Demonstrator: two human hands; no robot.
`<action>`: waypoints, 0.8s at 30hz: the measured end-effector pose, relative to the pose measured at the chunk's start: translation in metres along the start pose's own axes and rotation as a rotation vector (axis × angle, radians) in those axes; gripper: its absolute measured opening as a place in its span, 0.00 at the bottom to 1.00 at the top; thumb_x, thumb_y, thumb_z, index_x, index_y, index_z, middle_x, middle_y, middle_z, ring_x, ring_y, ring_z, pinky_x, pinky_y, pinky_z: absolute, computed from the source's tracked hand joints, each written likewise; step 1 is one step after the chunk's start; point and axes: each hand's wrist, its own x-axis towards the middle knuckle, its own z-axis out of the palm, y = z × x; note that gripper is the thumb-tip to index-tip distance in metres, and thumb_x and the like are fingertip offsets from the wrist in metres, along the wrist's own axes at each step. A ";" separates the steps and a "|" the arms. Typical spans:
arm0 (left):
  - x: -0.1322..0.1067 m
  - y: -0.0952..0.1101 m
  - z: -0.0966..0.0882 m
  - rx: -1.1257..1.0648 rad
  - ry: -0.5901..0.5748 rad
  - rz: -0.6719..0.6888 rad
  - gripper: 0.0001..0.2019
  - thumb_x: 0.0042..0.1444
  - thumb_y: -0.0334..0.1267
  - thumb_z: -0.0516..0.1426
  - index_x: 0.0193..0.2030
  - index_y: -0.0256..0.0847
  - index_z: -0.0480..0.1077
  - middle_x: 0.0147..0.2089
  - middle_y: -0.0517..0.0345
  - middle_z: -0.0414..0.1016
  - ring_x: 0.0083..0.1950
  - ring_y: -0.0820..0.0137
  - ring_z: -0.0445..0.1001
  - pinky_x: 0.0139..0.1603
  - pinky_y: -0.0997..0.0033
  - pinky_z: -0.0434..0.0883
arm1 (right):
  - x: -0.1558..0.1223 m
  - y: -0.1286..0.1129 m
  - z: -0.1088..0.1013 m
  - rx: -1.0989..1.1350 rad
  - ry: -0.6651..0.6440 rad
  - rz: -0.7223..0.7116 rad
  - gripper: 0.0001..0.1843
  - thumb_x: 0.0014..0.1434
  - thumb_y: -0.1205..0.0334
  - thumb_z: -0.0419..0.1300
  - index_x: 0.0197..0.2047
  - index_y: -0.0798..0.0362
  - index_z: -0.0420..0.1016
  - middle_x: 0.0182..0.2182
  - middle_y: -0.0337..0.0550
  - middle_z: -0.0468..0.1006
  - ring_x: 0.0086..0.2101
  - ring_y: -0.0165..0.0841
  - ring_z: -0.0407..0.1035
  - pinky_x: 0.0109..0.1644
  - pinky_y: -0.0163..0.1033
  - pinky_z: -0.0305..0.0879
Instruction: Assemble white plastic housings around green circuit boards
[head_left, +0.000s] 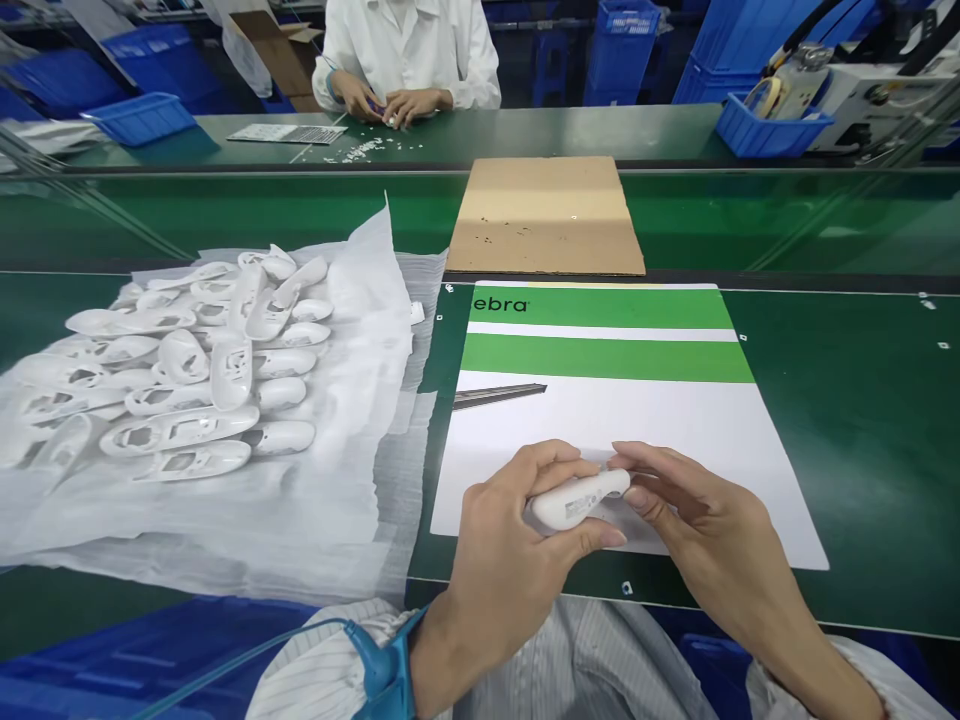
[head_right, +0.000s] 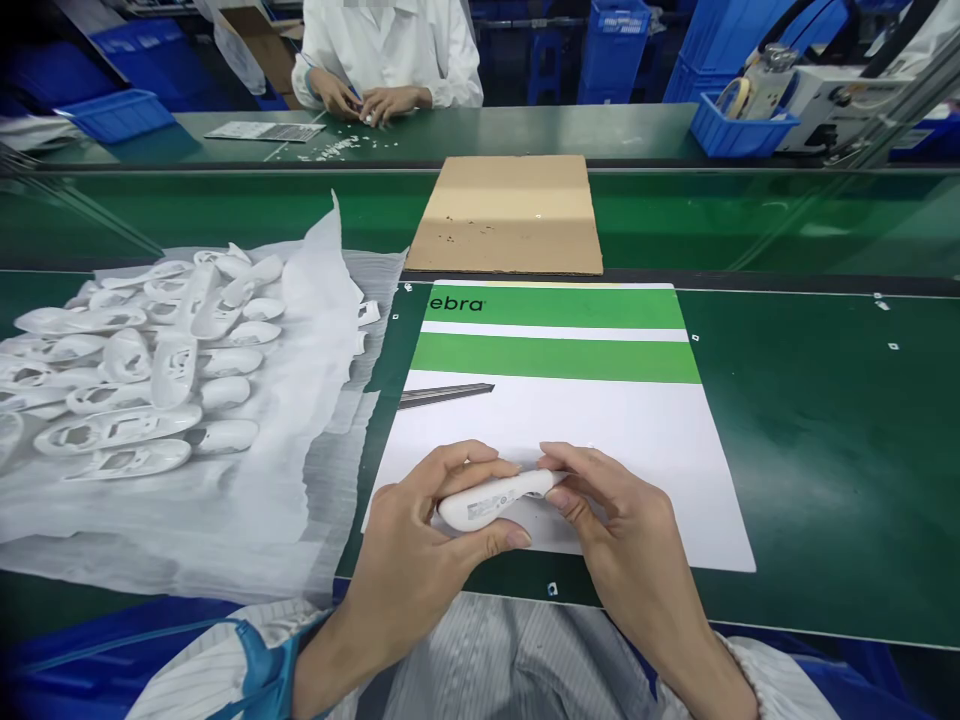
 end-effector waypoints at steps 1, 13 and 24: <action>0.000 0.001 0.001 0.014 0.004 0.006 0.23 0.46 0.42 0.71 0.48 0.49 0.70 0.45 0.67 0.82 0.47 0.68 0.80 0.48 0.70 0.76 | 0.000 0.001 0.000 0.011 -0.005 0.005 0.16 0.63 0.55 0.60 0.54 0.41 0.76 0.45 0.40 0.82 0.43 0.35 0.78 0.41 0.37 0.79; 0.054 0.026 -0.022 0.548 -0.311 0.215 0.25 0.48 0.48 0.68 0.54 0.54 0.73 0.42 0.61 0.81 0.43 0.60 0.79 0.36 0.68 0.74 | 0.012 -0.018 -0.021 -0.193 -0.306 0.133 0.24 0.65 0.45 0.55 0.61 0.42 0.72 0.37 0.40 0.81 0.33 0.34 0.72 0.36 0.38 0.72; 0.209 -0.027 -0.021 0.644 0.026 0.593 0.09 0.65 0.35 0.51 0.42 0.38 0.73 0.52 0.48 0.75 0.57 0.57 0.70 0.62 0.53 0.63 | 0.123 -0.006 -0.168 -0.582 -0.491 0.122 0.23 0.62 0.44 0.57 0.54 0.46 0.79 0.43 0.47 0.82 0.37 0.38 0.76 0.37 0.39 0.71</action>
